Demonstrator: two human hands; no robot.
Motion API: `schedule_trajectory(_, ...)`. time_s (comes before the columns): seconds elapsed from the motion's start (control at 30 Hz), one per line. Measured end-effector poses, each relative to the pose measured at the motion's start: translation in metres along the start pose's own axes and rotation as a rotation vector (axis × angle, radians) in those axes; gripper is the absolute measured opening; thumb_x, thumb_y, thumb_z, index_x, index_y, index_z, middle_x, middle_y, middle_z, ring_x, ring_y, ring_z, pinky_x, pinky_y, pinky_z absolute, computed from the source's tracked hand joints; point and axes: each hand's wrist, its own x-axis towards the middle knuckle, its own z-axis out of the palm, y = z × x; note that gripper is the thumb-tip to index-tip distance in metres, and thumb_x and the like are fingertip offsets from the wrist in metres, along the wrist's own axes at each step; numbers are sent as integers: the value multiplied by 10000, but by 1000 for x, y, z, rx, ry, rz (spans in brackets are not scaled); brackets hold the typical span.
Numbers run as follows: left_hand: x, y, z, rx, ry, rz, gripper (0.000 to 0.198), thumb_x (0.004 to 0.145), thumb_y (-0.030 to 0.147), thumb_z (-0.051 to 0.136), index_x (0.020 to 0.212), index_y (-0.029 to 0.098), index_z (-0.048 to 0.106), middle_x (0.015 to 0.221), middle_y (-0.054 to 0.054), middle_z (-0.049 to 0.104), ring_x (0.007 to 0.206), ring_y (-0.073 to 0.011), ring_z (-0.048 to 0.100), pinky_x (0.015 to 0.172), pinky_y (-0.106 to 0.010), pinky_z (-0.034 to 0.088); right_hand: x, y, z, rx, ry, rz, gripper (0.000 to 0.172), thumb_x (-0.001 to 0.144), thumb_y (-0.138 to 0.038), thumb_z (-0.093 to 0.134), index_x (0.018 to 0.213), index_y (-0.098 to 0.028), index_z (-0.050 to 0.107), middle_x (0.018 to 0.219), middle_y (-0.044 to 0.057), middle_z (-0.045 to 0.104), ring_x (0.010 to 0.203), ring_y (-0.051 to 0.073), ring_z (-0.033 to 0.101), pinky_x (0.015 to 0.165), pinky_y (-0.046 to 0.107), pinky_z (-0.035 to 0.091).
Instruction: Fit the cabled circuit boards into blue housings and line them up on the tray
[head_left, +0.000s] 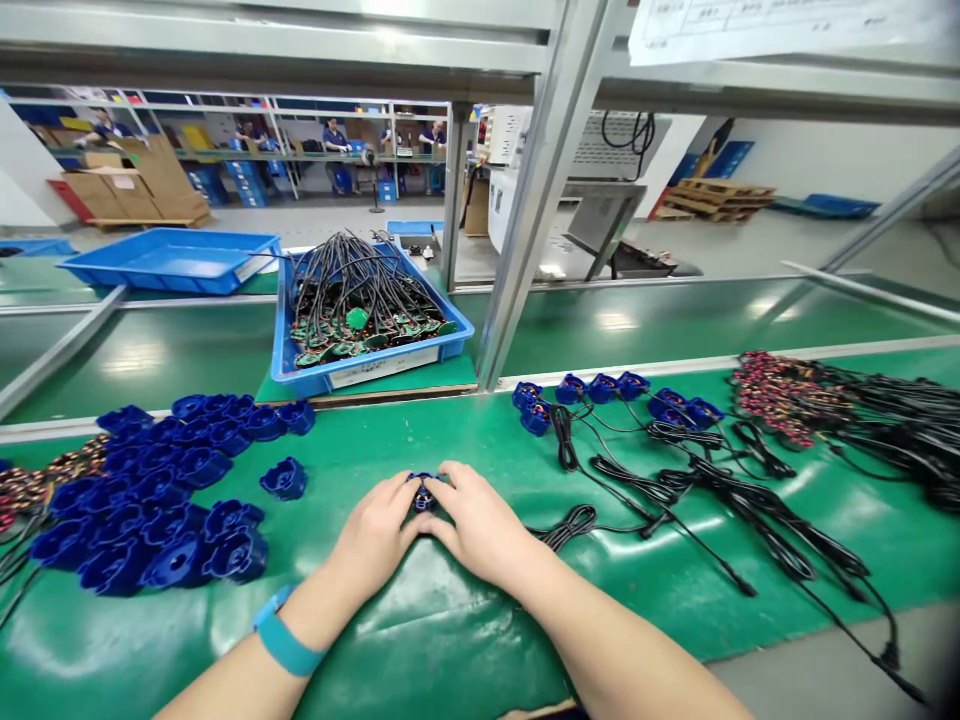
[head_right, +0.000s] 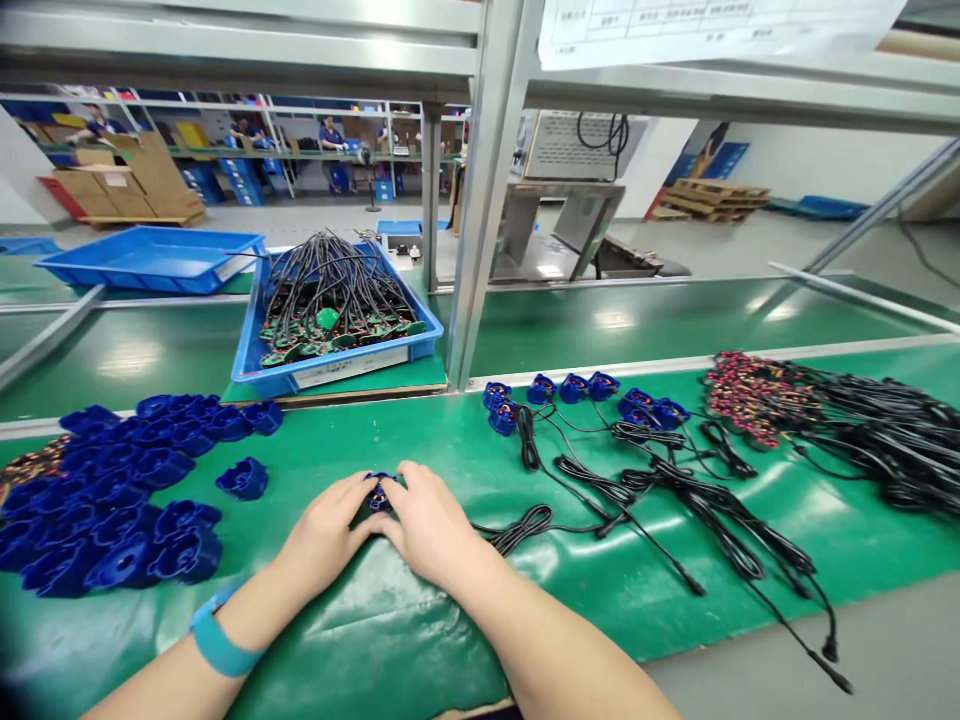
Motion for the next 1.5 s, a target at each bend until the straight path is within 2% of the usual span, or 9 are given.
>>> schedule_trajectory(0.3, 22, -16, -3, -33, -52, -65, 352, 960, 421, 570, 1228, 203, 637, 1236, -120, 693, 1124, -264, 657, 974, -449, 564, 5, -2, -9, -81, -82, 70, 731, 854, -445, 746, 1465, -180, 446, 1281, 155, 576, 1163, 308, 551, 1001, 480, 471)
schedule_trajectory(0.47, 11, -30, 7, 76, 38, -134, 390, 956, 470, 544, 1227, 192, 585, 1178, -137, 680, 1087, -302, 643, 967, -499, 536, -23, 40, -36, -166, 92, 222, 941, 714, -660, 789, 1450, -170, 466, 1476, 237, 436, 1413, 412, 338, 1154, 676, 211)
schedule_trajectory(0.53, 14, -38, 14, 110, 48, -124, 400, 955, 479, 528, 1216, 178, 566, 1140, -150, 675, 1065, -321, 640, 948, -516, 537, -48, 63, -42, -168, 106, 269, 888, 671, -721, 780, 1321, -150, 582, 1519, 264, 383, 1443, 445, 286, 1150, 700, 193)
schedule_trajectory(0.67, 57, -44, 39, 85, -25, 19, 414, 942, 509, 530, 1174, 168, 559, 1101, -156, 664, 1061, -338, 631, 934, -536, 546, -102, 93, -38, -132, 264, 384, 466, 847, -524, 729, 1110, -146, 656, 1380, 197, 546, 1331, 344, 462, 1099, 532, 392)
schedule_trajectory(0.77, 109, -26, 70, 17, -38, 172, 500, 940, 500, 538, 1288, 141, 515, 1250, -197, 609, 1201, -358, 580, 1019, -577, 506, -131, 99, -34, -189, 416, 508, 274, 874, -406, 731, 980, -163, 662, 1269, 156, 617, 1222, 303, 536, 1014, 468, 465)
schedule_trajectory(0.9, 169, 16, 107, -79, -92, 315, 795, 949, 448, 557, 1582, 170, 165, 1616, -215, 271, 1479, -354, 336, 1161, -575, 395, -147, 109, -39, -343, 501, 548, 315, 854, -460, 741, 888, -159, 656, 1504, 219, 438, 1388, 387, 396, 1058, 577, 394)
schedule_trajectory(1.0, 201, 40, 127, -91, -178, 335, 812, 951, 447, 564, 1605, 269, 117, 1690, -154, 65, 1521, -364, 242, 1174, -569, 378, -148, 127, -50, -371, 479, 552, 342, 864, -471, 729, 948, -147, 658, 1538, 236, 395, 1432, 398, 347, 1076, 589, 379)
schedule_trajectory(1.2, 239, 63, 166, -111, -253, 272, 638, 938, 489, 576, 1518, 284, 408, 1659, -152, 229, 1457, -377, 380, 1140, -567, 416, -166, 162, -81, -397, 346, 465, 180, 900, -308, 704, 969, -150, 651, 1301, 152, 617, 1187, 316, 560, 879, 487, 516)
schedule_trajectory(1.5, 284, 114, 211, -114, -286, 233, 567, 982, 475, 490, 1512, 286, 418, 1656, -128, 251, 1454, -338, 398, 1147, -536, 422, -190, 199, -92, -406, 412, 418, 127, 865, -251, 738, 892, -161, 652, 1187, 124, 663, 1049, 286, 575, 830, 457, 513)
